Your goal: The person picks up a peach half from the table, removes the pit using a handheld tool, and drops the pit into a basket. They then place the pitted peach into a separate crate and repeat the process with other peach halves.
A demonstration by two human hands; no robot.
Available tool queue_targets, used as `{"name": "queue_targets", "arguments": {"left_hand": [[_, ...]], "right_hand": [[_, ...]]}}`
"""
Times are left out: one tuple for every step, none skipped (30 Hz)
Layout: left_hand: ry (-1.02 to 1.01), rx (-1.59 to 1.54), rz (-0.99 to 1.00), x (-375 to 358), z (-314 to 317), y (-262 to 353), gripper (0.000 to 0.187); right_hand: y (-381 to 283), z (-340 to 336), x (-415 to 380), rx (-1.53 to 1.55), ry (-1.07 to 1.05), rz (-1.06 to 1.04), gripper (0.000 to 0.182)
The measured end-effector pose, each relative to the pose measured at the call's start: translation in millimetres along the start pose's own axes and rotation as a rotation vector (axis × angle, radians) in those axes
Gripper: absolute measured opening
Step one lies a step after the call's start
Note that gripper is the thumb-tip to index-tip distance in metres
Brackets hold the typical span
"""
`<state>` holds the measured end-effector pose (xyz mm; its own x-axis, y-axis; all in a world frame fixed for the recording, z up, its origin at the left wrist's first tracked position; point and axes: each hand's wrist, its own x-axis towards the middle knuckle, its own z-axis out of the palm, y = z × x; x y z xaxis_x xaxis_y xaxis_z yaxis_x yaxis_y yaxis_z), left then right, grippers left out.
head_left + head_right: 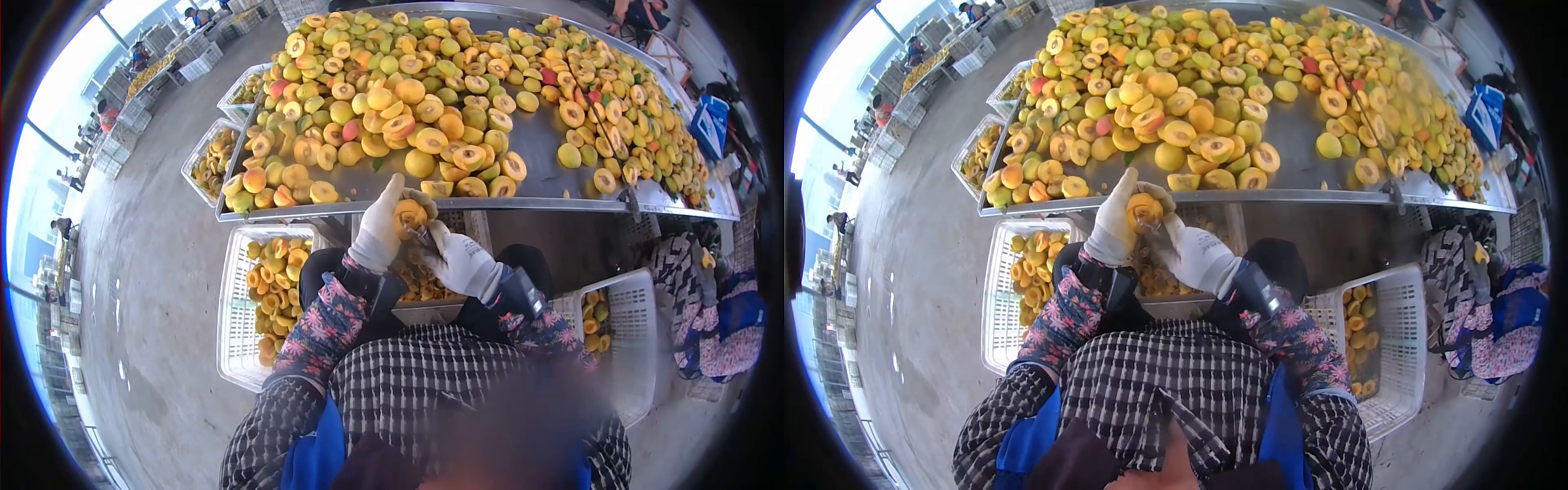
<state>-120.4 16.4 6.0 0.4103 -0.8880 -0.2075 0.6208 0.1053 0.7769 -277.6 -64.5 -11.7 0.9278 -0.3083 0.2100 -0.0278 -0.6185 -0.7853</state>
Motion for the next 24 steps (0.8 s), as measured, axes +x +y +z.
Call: {"name": "queue_targets", "arguments": {"left_hand": [[0.016,-0.049,0.000,1,0,-4,0.047],[0.033,-0.097,-0.001,2,0,-7,0.046],[0.054,-0.115,-0.008,3,2,-9,0.045],[0.075,-0.133,-0.015,4,5,-10,0.043],[0.098,-0.153,-0.024,3,7,-13,0.042],[0.138,-0.169,-0.017,2,11,-15,0.041],[0.177,-0.185,-0.008,1,16,-16,0.040],[0.215,-0.200,0.001,1,19,-17,0.039],[0.216,-0.210,0.009,3,21,-18,0.038],[0.215,-0.219,0.018,5,23,-19,0.038],[0.212,-0.229,0.027,7,24,-21,0.037],[0.200,-0.176,0.055,10,23,-22,0.037],[0.188,-0.122,0.084,12,20,-25,0.036],[0.179,-0.070,0.113,15,15,-27,0.036],[0.172,-0.019,0.126,21,4,-29,0.034],[0.230,0.123,0.194,23,-7,-26,0.033],[0.288,0.265,0.262,23,-18,-21,0.032],[0.345,0.406,0.331,22,-29,-13,0.030],[0.385,0.752,0.409,16,-44,1,0.028],[0.417,1.100,0.482,8,-57,18,0.027],[0.539,1.418,0.455,-4,-62,37,0.028],[0.664,1.737,0.416,-15,-64,52,0.029],[0.704,1.846,0.518,-14,-74,55,0.033],[0.746,1.953,0.624,-10,-86,55,0.037]], "right_hand": [[-1,1,-1,0.103,-0.006,0.019,0.037],[-1,3,-3,0.207,-0.010,0.039,0.036],[13,12,-4,0.276,-0.008,0.028,0.031],[16,16,-4,0.454,-0.018,0.072,0.030],[16,22,-4,0.634,-0.028,0.118,0.029],[16,26,-4,0.813,-0.036,0.164,0.029],[6,21,-4,0.977,-0.064,0.302,0.025],[-11,11,-5,1.138,-0.092,0.441,0.022],[-19,4,-5,1.298,-0.119,0.581,0.019],[-14,4,-6,1.407,-0.176,0.592,0.020],[-5,4,-9,1.515,-0.235,0.602,0.022],[1,2,-11,1.620,-0.294,0.608,0.023],[3,-2,-13,1.613,-0.324,0.629,0.030],[3,-4,-16,1.614,-0.324,0.605,0.030],[2,-5,-20,1.616,-0.327,0.583,0.029],[2,-5,-25,1.619,-0.331,0.564,0.028],[6,-5,-28,1.550,-0.310,0.580,0.026],[7,-7,-31,1.345,-0.272,0.605,0.025],[7,-9,-33,1.140,-0.235,0.624,0.024],[8,-11,-37,0.936,-0.195,0.637,0.023],[27,-2,-43,0.622,-0.111,0.498,0.021],[34,0,-48,0.629,-0.112,0.517,0.021],[39,2,-52,0.638,-0.118,0.536,0.021],[42,3,-52,0.646,-0.125,0.553,0.021]]}}
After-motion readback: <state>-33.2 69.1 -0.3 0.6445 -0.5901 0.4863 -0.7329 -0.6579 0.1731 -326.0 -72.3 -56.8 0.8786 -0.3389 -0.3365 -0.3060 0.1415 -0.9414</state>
